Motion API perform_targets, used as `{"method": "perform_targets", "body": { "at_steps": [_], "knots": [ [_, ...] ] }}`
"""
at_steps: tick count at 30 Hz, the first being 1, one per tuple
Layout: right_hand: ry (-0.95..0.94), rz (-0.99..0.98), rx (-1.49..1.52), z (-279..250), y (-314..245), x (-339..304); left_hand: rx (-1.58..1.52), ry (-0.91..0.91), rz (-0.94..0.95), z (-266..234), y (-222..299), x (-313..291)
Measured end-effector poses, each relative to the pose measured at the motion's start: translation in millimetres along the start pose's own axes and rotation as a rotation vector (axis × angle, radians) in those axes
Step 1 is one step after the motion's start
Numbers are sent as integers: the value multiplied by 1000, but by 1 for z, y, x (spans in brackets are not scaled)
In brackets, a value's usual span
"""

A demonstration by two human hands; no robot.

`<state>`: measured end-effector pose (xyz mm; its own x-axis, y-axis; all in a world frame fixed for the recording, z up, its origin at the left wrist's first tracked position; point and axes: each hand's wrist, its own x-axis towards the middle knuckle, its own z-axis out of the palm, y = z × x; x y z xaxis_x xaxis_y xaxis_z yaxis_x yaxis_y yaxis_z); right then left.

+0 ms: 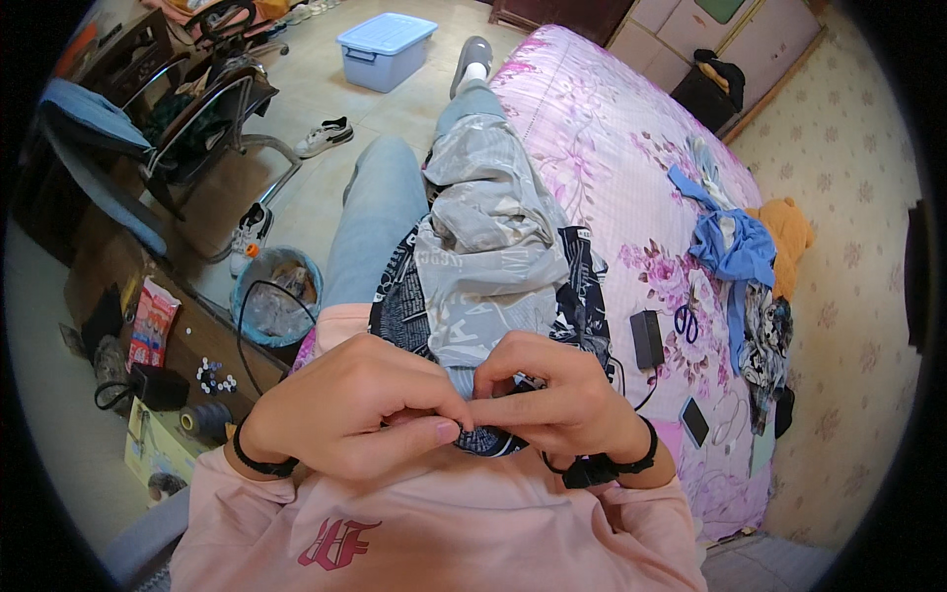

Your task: The person is sewing the hem of a pair of patterned shorts by hand, using a needle and thread to perform several small stitches along the edge of the fabric.

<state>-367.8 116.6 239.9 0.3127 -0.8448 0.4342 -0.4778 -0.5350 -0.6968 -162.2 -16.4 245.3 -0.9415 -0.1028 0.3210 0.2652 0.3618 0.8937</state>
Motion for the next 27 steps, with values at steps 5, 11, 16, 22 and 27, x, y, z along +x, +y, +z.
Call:
{"method": "perform_targets", "body": {
  "at_steps": [5,11,16,22,27],
  "knots": [
    [-6,-2,-7,1,0,-1,-13,13,-57,-1,1,-1],
    [31,-4,1,3,-2,-2,-10,39,-102,1,2,-1],
    [84,31,8,5,-3,-3,8,60,-125,1,-3,1],
    [169,66,8,4,-9,3,-32,97,-225,1,-9,5],
    [272,90,-98,6,-12,-6,-192,199,-329,9,-12,10]
  ]
}}
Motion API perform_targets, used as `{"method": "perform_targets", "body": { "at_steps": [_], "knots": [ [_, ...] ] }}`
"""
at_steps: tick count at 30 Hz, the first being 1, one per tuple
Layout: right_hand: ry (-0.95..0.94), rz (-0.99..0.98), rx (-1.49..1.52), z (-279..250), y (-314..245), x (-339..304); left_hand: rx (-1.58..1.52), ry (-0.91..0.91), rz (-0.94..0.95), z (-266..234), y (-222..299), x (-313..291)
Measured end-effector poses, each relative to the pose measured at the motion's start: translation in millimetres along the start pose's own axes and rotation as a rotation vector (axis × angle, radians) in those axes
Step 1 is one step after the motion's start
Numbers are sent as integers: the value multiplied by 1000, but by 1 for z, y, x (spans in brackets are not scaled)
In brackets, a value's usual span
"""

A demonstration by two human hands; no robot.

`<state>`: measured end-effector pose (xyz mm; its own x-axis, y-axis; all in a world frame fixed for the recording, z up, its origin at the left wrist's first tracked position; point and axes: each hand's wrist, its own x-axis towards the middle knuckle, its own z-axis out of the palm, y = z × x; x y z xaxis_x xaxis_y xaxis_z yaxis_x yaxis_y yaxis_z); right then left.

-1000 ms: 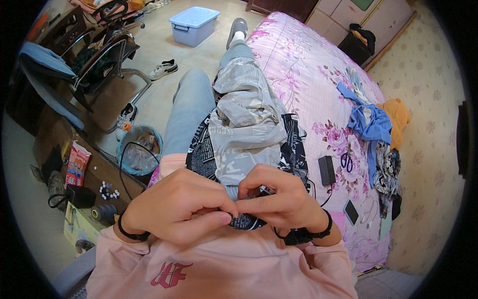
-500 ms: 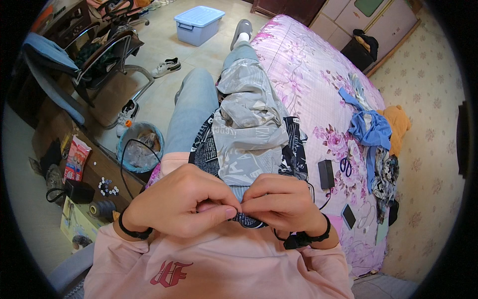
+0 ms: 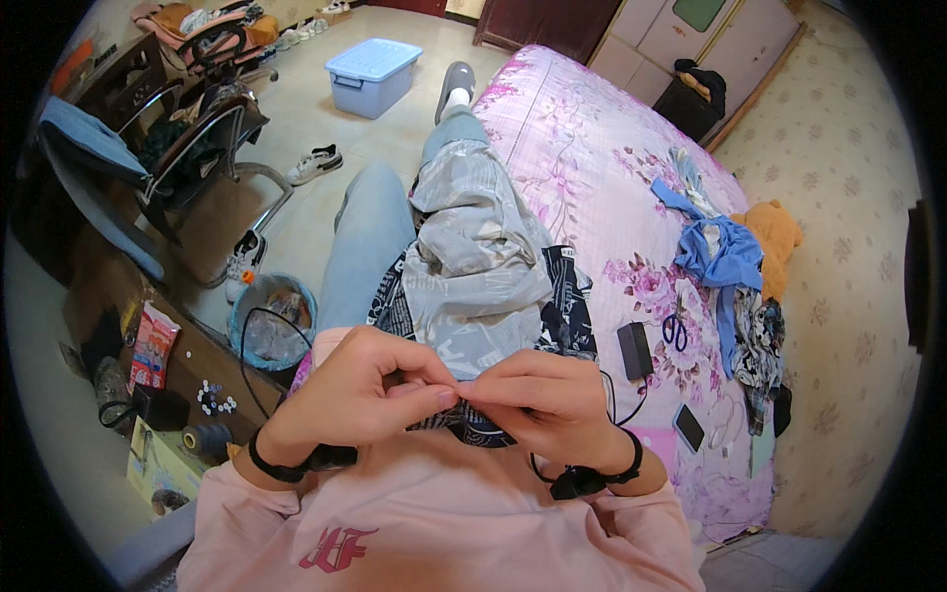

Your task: The person is sewing the hem of a pair of patterned shorts by hand, using a needle and thread to perform several small stitches along the edge of the fabric.

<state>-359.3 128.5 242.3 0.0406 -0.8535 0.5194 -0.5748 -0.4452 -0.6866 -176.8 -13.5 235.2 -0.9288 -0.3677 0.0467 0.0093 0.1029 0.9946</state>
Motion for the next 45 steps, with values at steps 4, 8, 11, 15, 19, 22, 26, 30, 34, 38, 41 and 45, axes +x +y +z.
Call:
{"method": "perform_targets", "body": {
  "at_steps": [4,8,11,15,19,22,26,30,34,38,41,45],
  "knots": [
    [27,59,-30,-3,-9,-3,22,56,19,11,2,3],
    [60,82,-4,-3,-11,-3,119,138,74,17,0,7],
    [116,63,22,1,-5,-6,90,146,70,19,1,9],
    [130,52,49,1,11,-7,16,124,48,20,-1,8],
    [174,-149,-59,6,19,2,-15,128,89,19,-5,8],
    [171,-117,-6,6,16,3,2,133,44,18,-3,6],
    [157,-174,-147,4,17,3,32,152,41,20,-3,8],
    [141,-241,-262,5,14,3,17,172,163,21,-14,10],
    [226,-173,-27,2,9,3,33,133,85,19,-11,12],
    [473,-284,204,-23,7,-5,124,195,22,15,-22,12],
    [727,-251,344,-63,-6,-12,119,218,-38,-1,-34,11],
    [875,-330,440,-130,-17,-39,137,251,-53,-20,-43,9]
  ]
}}
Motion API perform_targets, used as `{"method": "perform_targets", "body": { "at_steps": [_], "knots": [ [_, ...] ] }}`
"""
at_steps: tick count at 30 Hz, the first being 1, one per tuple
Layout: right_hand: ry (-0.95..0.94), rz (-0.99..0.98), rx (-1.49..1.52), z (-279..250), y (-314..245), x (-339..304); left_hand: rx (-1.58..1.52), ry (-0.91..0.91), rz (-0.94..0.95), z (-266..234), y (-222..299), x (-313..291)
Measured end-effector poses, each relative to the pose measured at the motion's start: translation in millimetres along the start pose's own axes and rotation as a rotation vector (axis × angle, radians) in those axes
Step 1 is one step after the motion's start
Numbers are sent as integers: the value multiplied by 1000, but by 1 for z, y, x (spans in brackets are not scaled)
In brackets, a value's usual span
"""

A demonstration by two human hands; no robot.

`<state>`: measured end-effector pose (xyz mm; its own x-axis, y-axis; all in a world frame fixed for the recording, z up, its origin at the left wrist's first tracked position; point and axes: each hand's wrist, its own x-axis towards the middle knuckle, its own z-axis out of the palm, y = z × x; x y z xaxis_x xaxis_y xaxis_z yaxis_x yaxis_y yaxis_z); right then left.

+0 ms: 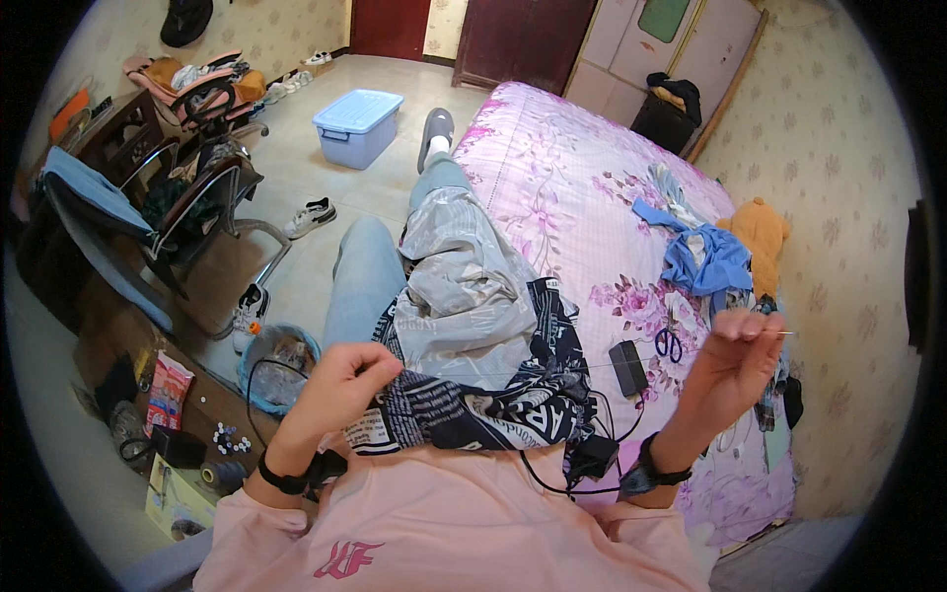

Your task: The person is sewing the hem of a pair of patterned shorts by hand, using a needle and thread to perform several small stitches along the edge of the fabric.

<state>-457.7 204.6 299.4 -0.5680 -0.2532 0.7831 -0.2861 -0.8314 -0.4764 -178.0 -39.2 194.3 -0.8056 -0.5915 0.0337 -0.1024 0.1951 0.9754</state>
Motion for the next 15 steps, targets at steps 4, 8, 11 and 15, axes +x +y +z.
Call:
{"method": "perform_targets", "body": {
  "at_steps": [4,8,11,15],
  "knots": [
    [88,-102,-45,-48,-23,9,28,38,16,-11,-16,-1],
    [-7,-13,52,-48,-34,-4,129,-6,17,-1,8,-5],
    [-25,87,172,-18,-31,-28,64,21,-9,1,10,-3],
    [-642,325,494,33,-42,-14,-431,88,8,-27,7,-9]
  ]
}}
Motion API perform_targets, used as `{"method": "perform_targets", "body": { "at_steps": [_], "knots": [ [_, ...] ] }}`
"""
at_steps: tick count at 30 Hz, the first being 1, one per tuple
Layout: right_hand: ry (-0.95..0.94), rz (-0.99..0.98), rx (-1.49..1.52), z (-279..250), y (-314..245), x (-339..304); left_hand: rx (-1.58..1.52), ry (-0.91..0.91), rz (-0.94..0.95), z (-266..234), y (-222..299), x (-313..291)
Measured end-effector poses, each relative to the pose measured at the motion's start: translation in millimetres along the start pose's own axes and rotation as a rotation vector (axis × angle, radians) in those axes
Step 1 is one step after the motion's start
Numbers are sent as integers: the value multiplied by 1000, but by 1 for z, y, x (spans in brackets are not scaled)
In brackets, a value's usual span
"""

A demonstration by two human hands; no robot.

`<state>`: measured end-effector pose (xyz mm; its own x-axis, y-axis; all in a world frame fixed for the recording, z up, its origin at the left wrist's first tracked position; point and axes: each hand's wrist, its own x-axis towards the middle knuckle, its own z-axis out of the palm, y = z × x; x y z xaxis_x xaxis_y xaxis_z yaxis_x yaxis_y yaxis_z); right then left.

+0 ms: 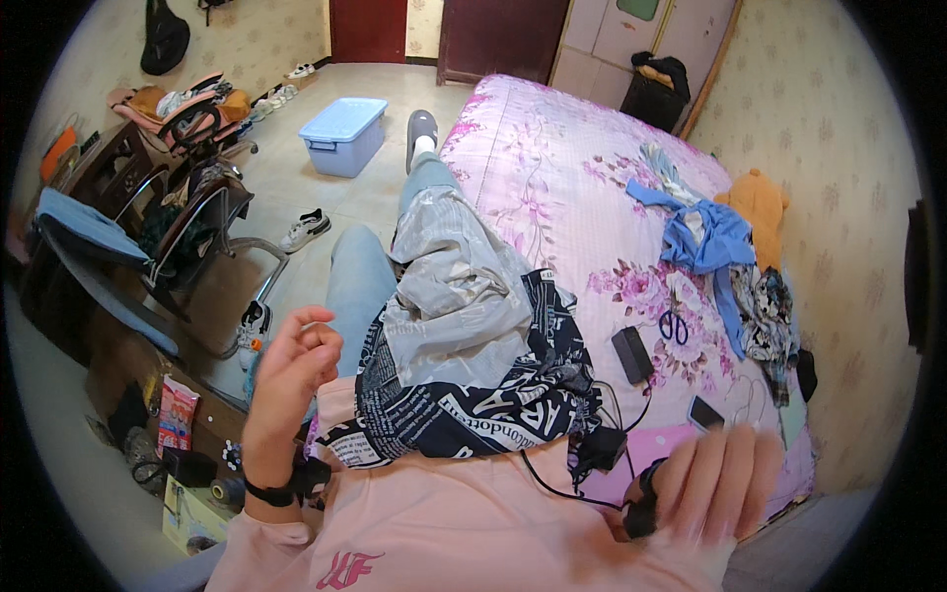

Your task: The person is sewing the hem of a pair of patterned shorts by hand, using a needle and thread to perform several small stitches along the edge of the fabric.

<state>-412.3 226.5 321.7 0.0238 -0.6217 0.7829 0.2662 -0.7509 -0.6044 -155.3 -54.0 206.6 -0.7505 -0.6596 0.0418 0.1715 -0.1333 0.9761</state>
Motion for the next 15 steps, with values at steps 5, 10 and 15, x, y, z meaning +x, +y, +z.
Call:
{"method": "perform_targets", "body": {
  "at_steps": [5,10,15],
  "knots": [
    [-426,26,324,44,18,14,-374,-49,21,16,10,-7],
    [-456,199,670,45,32,25,-405,-99,-61,28,3,-7],
    [-504,175,697,45,29,18,-370,-174,-87,27,0,-10]
  ]
}}
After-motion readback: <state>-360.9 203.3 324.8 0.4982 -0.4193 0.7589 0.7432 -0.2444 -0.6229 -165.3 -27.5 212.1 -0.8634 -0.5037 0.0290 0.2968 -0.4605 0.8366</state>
